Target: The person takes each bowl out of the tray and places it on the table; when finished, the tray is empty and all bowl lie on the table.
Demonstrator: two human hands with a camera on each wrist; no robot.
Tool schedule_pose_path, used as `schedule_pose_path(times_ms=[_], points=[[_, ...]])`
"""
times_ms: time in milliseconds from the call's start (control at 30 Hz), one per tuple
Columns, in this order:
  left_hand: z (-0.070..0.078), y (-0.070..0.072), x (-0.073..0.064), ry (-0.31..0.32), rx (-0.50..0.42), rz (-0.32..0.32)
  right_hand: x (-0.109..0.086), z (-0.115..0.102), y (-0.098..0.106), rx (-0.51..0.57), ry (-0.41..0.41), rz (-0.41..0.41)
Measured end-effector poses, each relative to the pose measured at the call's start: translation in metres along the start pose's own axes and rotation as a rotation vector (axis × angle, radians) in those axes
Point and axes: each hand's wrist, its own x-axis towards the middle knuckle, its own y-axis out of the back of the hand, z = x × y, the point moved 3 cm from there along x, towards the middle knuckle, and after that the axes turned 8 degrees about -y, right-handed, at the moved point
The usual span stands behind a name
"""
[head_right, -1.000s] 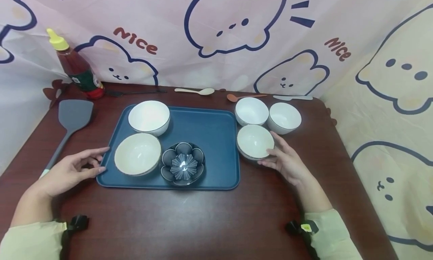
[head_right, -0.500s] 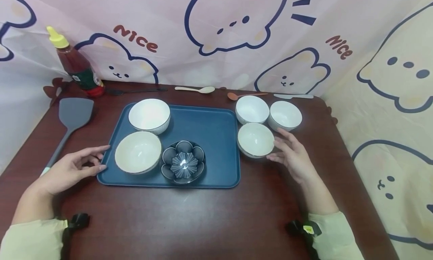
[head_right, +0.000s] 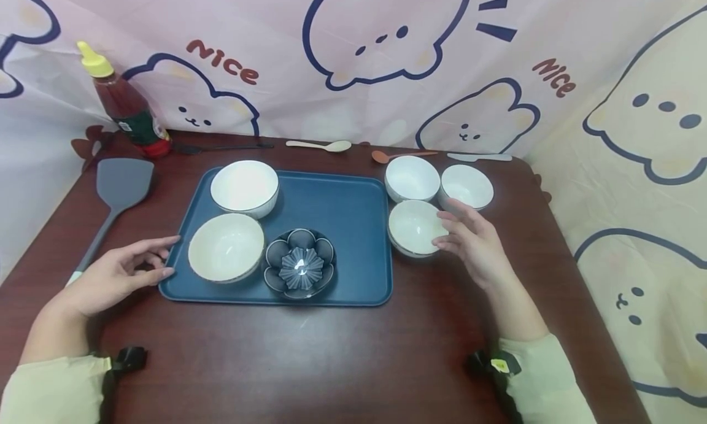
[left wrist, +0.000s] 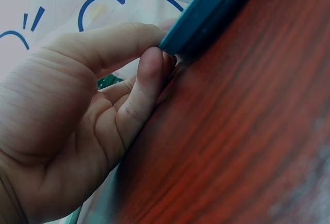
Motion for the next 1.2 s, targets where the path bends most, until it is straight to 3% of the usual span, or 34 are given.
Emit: schedule_pose_path(times_ms=[300,533,867,1200], points=[[0.002,0.001,-0.002,-0.001,-0.012,-0.004,0.023,-0.002,-0.036,-0.237,-0.046,-0.109],[0.002,0.001,-0.002,-0.007,-0.016,-0.004,0.037,0.002,-0.068,-0.336,-0.102,-0.2],[0.002,0.0,-0.001,0.002,-0.007,-0.008,0.049,0.006,-0.11,-0.388,-0.173,-0.449],[0.004,0.002,0.0,0.002,-0.002,-0.012,0.055,0.025,-0.142,-0.539,-0.19,-0.525]])
